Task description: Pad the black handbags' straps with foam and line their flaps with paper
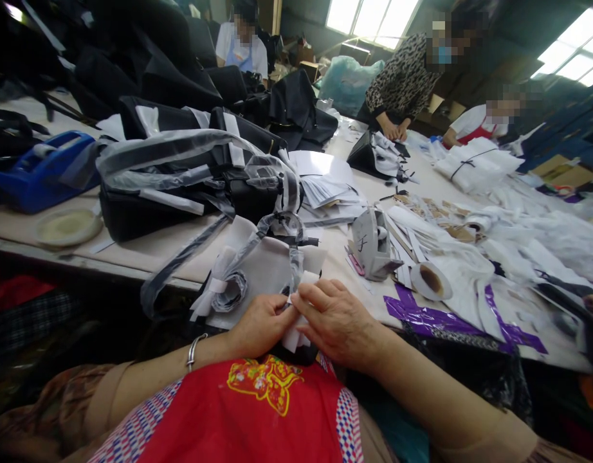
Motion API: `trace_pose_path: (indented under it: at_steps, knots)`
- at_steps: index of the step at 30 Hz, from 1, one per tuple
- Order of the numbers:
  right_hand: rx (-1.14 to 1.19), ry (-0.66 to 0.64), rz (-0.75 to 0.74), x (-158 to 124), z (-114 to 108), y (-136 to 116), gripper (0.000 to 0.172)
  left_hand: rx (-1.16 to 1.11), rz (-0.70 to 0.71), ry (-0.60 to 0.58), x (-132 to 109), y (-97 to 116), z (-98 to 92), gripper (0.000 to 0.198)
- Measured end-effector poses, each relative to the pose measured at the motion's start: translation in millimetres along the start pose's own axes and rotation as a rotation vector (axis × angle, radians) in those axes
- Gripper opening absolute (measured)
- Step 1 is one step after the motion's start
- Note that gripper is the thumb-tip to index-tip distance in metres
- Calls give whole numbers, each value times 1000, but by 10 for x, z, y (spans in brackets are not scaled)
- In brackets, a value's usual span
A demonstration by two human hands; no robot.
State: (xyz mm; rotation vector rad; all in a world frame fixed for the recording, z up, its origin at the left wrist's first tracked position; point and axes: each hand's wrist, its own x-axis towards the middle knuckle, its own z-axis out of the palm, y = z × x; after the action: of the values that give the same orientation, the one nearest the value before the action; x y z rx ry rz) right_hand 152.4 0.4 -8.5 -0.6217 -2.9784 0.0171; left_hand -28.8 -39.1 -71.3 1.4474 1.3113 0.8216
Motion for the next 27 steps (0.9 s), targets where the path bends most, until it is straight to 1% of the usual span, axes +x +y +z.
trace_pose_path:
  at_steps: [1,4,5,7,11,18,22,27]
  knots:
    - [64,90,49,-51,68,-25,36,6,-9,1,0,1,5,48]
    - [314,358,190,-134,280,-104,33,13,-28,4,1,1,16,47]
    - [392,416,228,-142,341,-125,32,7,-31,0,3,3,19,46]
    - [512,487,288,-139,429,-156,31,-9,-39,-12,9,9,23,43]
    - [628,569,395,-112,488,-199,26,-20,-45,-15,25,29,31,39]
    - [653,707,530,-99,554,-287,21,35,-67,-17,35,50,36,38]
    - [680,732,599,-105,625,-325,20,5,-71,-35,36,34,48,38]
    - [786,766,655,-102,703,-362,18,-44,-103,-47,26,13,52,38]
